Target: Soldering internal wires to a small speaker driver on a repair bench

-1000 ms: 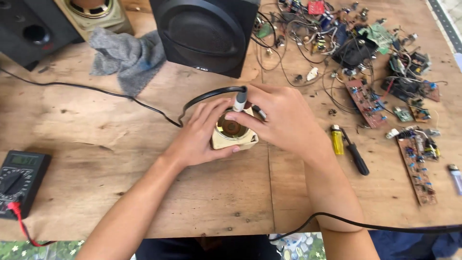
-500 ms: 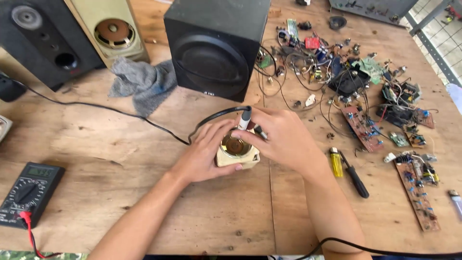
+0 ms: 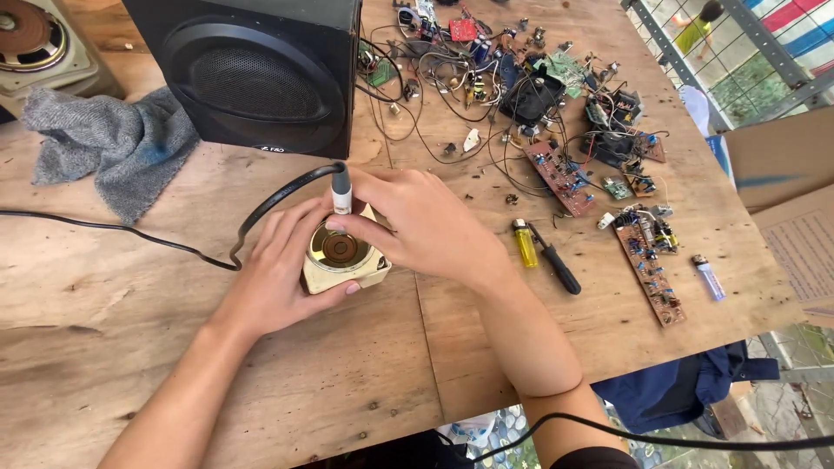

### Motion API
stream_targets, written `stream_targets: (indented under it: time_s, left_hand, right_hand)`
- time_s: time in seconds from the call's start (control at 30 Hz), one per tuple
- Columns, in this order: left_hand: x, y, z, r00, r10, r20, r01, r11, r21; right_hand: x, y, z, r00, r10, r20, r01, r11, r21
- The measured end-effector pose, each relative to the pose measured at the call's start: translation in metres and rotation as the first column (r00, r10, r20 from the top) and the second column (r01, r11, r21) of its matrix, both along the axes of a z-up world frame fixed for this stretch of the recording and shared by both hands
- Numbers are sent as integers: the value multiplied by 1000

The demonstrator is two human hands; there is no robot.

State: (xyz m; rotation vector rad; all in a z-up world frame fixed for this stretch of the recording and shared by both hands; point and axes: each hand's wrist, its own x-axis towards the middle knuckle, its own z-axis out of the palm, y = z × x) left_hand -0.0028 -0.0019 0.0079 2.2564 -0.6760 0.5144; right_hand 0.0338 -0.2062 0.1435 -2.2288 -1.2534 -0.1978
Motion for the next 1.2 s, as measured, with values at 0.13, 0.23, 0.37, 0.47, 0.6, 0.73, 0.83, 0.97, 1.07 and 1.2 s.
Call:
stream_targets:
  time_s: [0.13, 0.23, 0.37, 0.47, 0.6, 0.73, 0.83, 0.97, 1.07, 1.2]
  left_hand:
    - [1, -1, -8, 1000, 15, 15, -15, 1000, 6]
    - [3, -2, -15, 1000, 7, 9, -7, 1000, 2]
    - [4, -2, -9, 998, 18, 60, -17, 1000, -16]
    - [2, -1, -5, 999, 11, 52, -10, 1000, -18]
    - [3, 1, -12, 999, 15, 45, -15, 1000, -6]
    - [5, 1, -16, 998, 15, 65, -14, 1000, -19]
    - [8, 0, -21, 988, 26, 150, -26, 1000, -6]
    - [8, 1, -16, 993, -20, 118, 23, 1000, -21]
    - [9, 2, -14, 994, -36, 107, 39, 999, -28]
    - [10, 2, -14, 994, -49, 100, 52, 998, -23]
  right_hand:
    - [1, -2, 0, 999, -31, -8, 31, 999, -44]
    - [-3, 0, 2, 999, -47, -28, 46, 998, -47]
    - [-1, -1, -3, 998, -46, -38, 44, 998, -52]
    - [0, 0, -3, 996, -66, -55, 65, 998, -24]
    - [1, 2, -5, 995, -78, -57, 79, 997, 7]
    - [8, 9, -13, 999, -29, -12, 30, 998, 49]
    - [6, 10, -17, 1000, -1, -23, 2, 999, 33]
    - [4, 11, -19, 1000, 0, -9, 0, 1000, 17]
    - [4, 12, -21, 1000, 3, -11, -3, 1000, 18]
    - [5, 11, -22, 1000, 13, -11, -13, 1000, 11]
